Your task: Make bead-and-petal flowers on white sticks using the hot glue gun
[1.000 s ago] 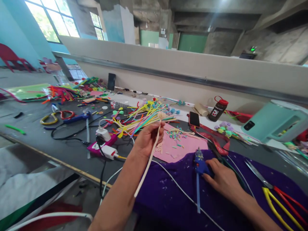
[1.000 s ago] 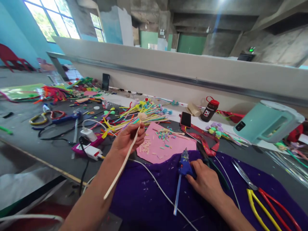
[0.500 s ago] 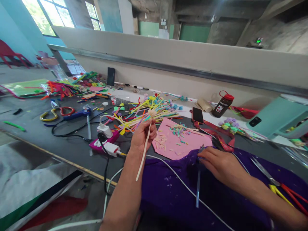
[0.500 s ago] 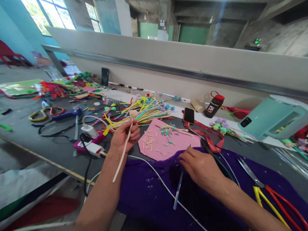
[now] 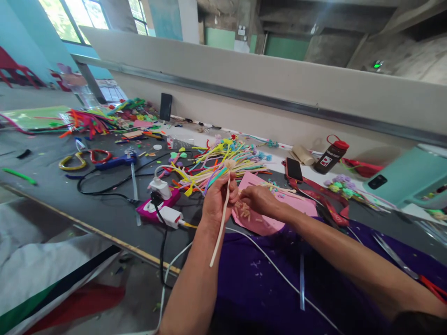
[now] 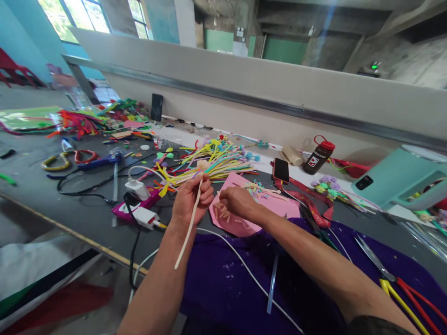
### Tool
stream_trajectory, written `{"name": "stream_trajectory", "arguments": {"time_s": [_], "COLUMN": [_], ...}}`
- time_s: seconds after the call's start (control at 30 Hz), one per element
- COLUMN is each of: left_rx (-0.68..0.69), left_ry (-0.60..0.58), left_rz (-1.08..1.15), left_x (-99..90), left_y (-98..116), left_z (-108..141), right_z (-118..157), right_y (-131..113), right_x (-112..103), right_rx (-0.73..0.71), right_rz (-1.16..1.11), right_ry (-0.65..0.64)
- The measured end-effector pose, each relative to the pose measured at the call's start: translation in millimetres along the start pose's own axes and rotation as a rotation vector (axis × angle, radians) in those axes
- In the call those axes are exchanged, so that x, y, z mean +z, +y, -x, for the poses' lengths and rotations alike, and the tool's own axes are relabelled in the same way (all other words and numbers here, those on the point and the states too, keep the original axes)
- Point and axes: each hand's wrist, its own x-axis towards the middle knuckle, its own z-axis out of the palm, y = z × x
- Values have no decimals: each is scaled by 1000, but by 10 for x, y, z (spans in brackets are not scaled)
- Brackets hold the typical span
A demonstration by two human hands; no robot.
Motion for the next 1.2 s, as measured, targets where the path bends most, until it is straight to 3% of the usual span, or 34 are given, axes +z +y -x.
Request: {"name": "stream_trajectory", "arguments": {"time_s": [0.23, 0.5, 0.63, 0.73, 0.87, 1.07, 1.2], "left_rx": [24, 26, 13, 21, 23, -48, -134], "left_ry": [34, 42, 48, 59, 75, 64, 39], "left_rz": [33, 30, 29, 28, 22, -33, -130], "left_x": [-38, -38, -39, -38, -23, 38, 105], "left_y": [16, 6, 6, 8, 9, -73, -208], "left_z": [-7, -10, -8, -1, 5, 4, -14], "right_z": [-29, -341, -486, -482, -205, 620, 1030], "right_y": [122, -50, -74, 2, 145, 246, 293], "right_x": [-9, 152, 242, 182, -13, -190, -225], "right_rx": [25, 145, 193, 192, 156, 122, 141], "right_rz": [-21, -69, -182, -332, -621, -1005, -1583], "right_ry": [9, 9, 26, 46, 75, 118, 142]}}
